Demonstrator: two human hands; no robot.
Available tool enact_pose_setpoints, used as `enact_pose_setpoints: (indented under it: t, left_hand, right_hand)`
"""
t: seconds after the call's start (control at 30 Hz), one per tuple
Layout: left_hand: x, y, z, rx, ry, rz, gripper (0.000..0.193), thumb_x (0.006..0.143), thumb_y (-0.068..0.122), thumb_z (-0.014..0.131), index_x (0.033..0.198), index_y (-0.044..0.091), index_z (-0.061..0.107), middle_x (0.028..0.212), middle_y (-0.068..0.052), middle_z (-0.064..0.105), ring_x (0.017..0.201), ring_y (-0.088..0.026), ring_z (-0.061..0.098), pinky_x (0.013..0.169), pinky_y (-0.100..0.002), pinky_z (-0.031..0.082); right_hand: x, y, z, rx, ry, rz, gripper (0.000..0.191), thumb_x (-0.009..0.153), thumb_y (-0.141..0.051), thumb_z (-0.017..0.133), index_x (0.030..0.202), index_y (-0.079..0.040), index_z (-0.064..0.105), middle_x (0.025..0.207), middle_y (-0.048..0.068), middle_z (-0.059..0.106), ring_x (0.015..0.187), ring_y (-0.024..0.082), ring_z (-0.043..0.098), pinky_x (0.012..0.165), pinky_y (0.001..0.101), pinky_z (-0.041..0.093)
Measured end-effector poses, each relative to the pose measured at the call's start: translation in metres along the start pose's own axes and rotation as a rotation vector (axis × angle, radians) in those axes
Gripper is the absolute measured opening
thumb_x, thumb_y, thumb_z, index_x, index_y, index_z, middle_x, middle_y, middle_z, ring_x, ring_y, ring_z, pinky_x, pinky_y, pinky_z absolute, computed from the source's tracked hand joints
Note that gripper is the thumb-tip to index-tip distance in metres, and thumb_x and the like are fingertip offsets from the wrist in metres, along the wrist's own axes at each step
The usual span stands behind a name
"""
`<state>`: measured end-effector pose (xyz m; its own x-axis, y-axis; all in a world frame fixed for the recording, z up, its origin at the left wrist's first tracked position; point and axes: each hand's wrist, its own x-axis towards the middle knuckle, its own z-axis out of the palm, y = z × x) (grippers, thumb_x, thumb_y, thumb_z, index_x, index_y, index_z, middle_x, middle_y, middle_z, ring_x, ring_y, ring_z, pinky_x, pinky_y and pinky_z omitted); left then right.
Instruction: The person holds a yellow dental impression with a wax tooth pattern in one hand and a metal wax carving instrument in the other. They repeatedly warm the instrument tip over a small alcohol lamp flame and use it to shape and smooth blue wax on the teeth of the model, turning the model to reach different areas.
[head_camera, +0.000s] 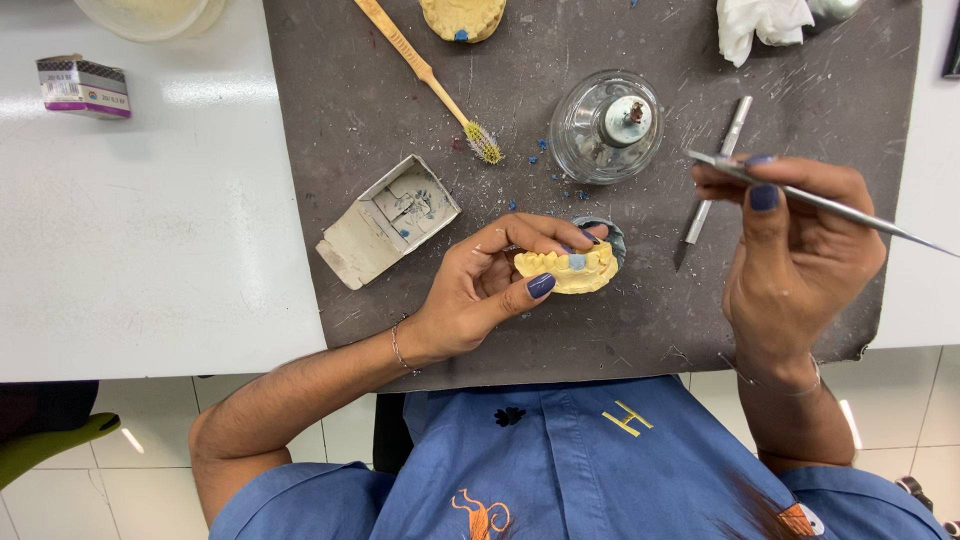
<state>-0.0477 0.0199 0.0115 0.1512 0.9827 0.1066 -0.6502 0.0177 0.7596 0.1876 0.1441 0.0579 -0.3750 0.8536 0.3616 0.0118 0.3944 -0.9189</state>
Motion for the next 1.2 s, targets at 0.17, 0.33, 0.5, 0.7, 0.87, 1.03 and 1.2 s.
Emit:
enact_pose_setpoints:
  t: [0.17,0.33,0.5,0.7,0.87,1.03,1.2]
  left_hand:
    - [-0.001,0.004,0.001,0.009,-0.002,0.038,0.023,0.11,0.013,0.066,0.129,0.004,0.057,0.14,-0.016,0.057,0.154,-0.036,0.042,0.129,-0.044,0.044]
    - [-0.003,0.004,0.002,-0.031,-0.038,0.032,0.022,0.11,0.009,0.067,0.13,0.005,0.057,0.143,-0.014,0.053,0.155,-0.037,0.038,0.13,-0.046,0.043]
    - [-0.003,0.004,0.001,-0.028,-0.045,0.06,0.019,0.11,0.008,0.068,0.126,0.004,0.058,0.143,-0.013,0.053,0.153,-0.035,0.035,0.131,-0.045,0.043]
    - [-0.004,0.005,0.001,-0.008,-0.031,0.042,0.022,0.109,0.008,0.068,0.129,0.004,0.059,0.143,-0.012,0.052,0.157,-0.036,0.036,0.13,-0.045,0.045]
    - [-0.003,0.005,0.002,-0.007,-0.027,0.058,0.018,0.109,0.007,0.068,0.124,0.003,0.06,0.143,-0.012,0.053,0.157,-0.036,0.037,0.131,-0.044,0.044]
    - [-0.003,0.004,0.002,0.005,-0.023,0.062,0.018,0.109,0.007,0.068,0.125,0.003,0.06,0.142,-0.012,0.053,0.157,-0.036,0.037,0.131,-0.044,0.044]
    - [-0.003,0.004,0.002,-0.01,-0.013,0.056,0.02,0.109,0.007,0.068,0.127,0.004,0.06,0.142,-0.012,0.053,0.156,-0.036,0.037,0.13,-0.045,0.044]
  right_hand:
    - [-0.03,-0.035,-0.001,0.065,-0.14,-0.024,0.013,0.116,-0.014,0.049,0.124,-0.004,0.048,0.107,0.016,0.065,0.099,0.028,0.074,0.095,0.0441,0.069]
    - [-0.055,-0.033,-0.006,-0.044,-0.129,0.05,0.015,0.109,-0.014,0.049,0.12,-0.005,0.043,0.107,0.02,0.066,0.068,0.011,0.059,0.068,0.0232,0.057]
    - [-0.058,-0.036,-0.012,-0.194,-0.185,0.018,0.017,0.106,-0.013,0.054,0.118,-0.004,0.047,0.107,0.02,0.066,0.069,0.008,0.063,0.054,0.0159,0.056]
    - [-0.048,-0.041,-0.008,-0.275,-0.252,-0.047,0.013,0.105,-0.011,0.054,0.114,-0.002,0.052,0.105,0.017,0.064,0.089,0.016,0.075,0.061,0.0202,0.058]
    - [-0.046,-0.043,-0.007,-0.284,-0.285,-0.07,0.013,0.108,-0.012,0.054,0.116,-0.002,0.053,0.108,0.017,0.064,0.095,0.018,0.075,0.062,0.0196,0.059]
    - [-0.049,-0.039,-0.008,-0.265,-0.271,-0.061,0.013,0.106,-0.012,0.054,0.115,-0.003,0.052,0.107,0.016,0.065,0.093,0.017,0.075,0.066,0.0206,0.061]
    - [-0.049,-0.04,-0.007,-0.31,-0.284,-0.048,0.011,0.104,-0.011,0.056,0.112,-0.003,0.057,0.106,0.019,0.067,0.089,0.019,0.075,0.061,0.0211,0.06]
